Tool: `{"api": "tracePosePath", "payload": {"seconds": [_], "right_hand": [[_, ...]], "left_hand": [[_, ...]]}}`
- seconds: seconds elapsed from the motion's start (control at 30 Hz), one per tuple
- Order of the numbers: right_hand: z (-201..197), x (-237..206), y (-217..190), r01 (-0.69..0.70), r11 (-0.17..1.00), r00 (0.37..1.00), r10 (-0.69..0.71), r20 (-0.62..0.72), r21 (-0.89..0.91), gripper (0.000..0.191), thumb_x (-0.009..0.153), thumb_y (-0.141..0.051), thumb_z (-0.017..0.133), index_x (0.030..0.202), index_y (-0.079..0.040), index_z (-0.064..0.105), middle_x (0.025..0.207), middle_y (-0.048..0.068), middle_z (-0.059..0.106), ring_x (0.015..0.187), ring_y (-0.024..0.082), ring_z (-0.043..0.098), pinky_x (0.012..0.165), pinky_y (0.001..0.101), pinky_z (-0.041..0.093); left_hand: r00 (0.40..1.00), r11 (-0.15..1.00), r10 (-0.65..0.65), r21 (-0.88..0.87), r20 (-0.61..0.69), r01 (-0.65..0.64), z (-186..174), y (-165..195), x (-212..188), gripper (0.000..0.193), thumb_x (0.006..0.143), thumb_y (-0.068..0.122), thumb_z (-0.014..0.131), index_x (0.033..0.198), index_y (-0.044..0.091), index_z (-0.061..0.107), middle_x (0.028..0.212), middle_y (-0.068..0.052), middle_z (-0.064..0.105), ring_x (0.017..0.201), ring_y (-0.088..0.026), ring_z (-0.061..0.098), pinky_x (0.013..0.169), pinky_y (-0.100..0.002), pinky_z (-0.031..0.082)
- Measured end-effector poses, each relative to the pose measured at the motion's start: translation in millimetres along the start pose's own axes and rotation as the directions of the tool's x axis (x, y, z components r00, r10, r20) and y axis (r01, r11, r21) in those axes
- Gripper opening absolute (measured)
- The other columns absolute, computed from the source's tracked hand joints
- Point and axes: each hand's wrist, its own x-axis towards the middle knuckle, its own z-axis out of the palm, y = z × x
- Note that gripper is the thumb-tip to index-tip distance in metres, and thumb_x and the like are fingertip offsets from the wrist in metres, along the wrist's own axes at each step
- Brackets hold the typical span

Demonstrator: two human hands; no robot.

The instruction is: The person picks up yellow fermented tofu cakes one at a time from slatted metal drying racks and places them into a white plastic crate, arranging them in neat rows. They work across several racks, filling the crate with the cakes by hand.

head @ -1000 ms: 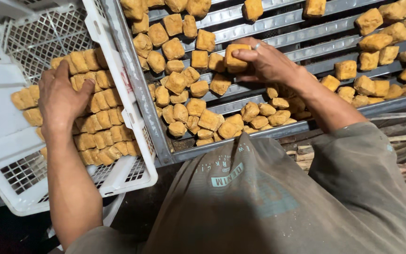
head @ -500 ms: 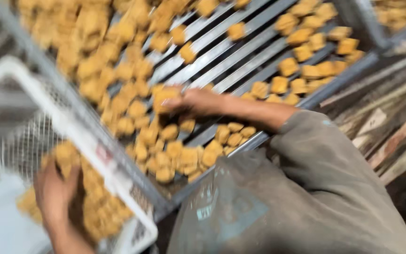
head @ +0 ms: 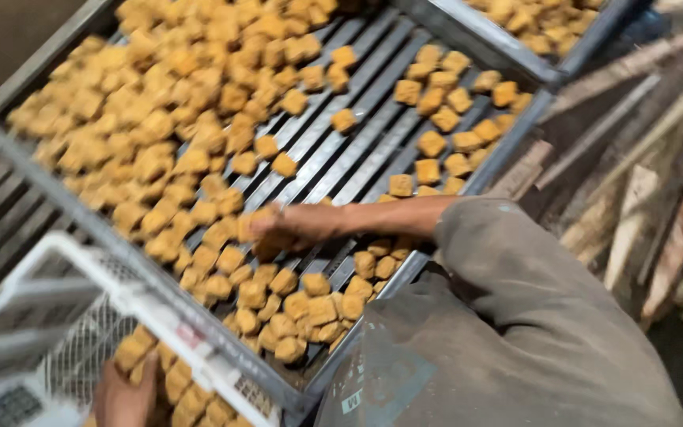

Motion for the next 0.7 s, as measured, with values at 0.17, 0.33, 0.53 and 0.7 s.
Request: {"api": "tracePosePath", "payload": {"seconds": [0.17, 0.33, 0.53, 0.7], "right_hand": [[-39.8, 57.2, -46.6, -0.064, 0.95, 0.958, 0.144, -0.247, 0.306, 0.123, 0.078, -0.034, 0.095, 0.164, -0.01, 0.01, 0.171, 0.021, 0.011, 0.159, 0.034, 0.019, 0.119, 0.0395, 0.046], [-78.3, 115.2, -139.6, -0.043, 0.918, 0.99, 0.092, -0.106, 0.395, 0.142, 0.071, -0.049, 0.098, 0.157, -0.015, -0.01, 0.167, 0.019, 0.009, 0.159, 0.035, 0.027, 0.13, 0.0492, 0.04], [-48.6, 177.4, -208.9, 0.289, 0.934, 0.957, -0.286, -0.045, 0.207, 0.145, 0.07, -0.041, 0.101, 0.166, -0.024, -0.008, 0.171, 0.008, 0.001, 0.159, 0.028, 0.015, 0.135, 0.0463, 0.028], [-10.2, 219.3, -228.1, 0.366, 0.915, 0.924, -0.378, 0.047, 0.172, 0.148, 0.064, -0.04, 0.1, 0.165, -0.02, -0.007, 0.171, 0.01, 0.002, 0.159, 0.03, 0.013, 0.132, 0.0519, 0.028]], "left_hand": [[0.985, 0.992, -0.066, -0.116, -0.162, 0.047, -10.4, 9.8, -21.0, 0.088, 0.088, 0.056, 0.071, 0.148, -0.006, 0.051, 0.124, -0.039, 0.061, 0.116, -0.056, 0.057, 0.098, -0.059, 0.047], [0.959, 0.977, -0.214, -0.053, -0.186, 0.207, 1.7, 2.7, -17.7, 0.08, 0.092, 0.06, 0.069, 0.136, -0.005, 0.059, 0.14, -0.032, 0.054, 0.132, -0.049, 0.048, 0.106, -0.06, 0.042], [0.94, 0.962, -0.25, -0.168, -0.232, 0.215, 11.7, -0.8, -11.3, 0.09, 0.094, 0.061, 0.061, 0.145, -0.012, 0.044, 0.14, -0.038, 0.051, 0.131, -0.051, 0.045, 0.107, -0.065, 0.033], [0.917, 0.928, -0.324, -0.268, -0.233, 0.26, 5.2, 2.6, -9.5, 0.089, 0.091, 0.061, 0.062, 0.142, -0.009, 0.043, 0.116, -0.036, 0.066, 0.116, -0.051, 0.058, 0.108, -0.064, 0.029]]}}
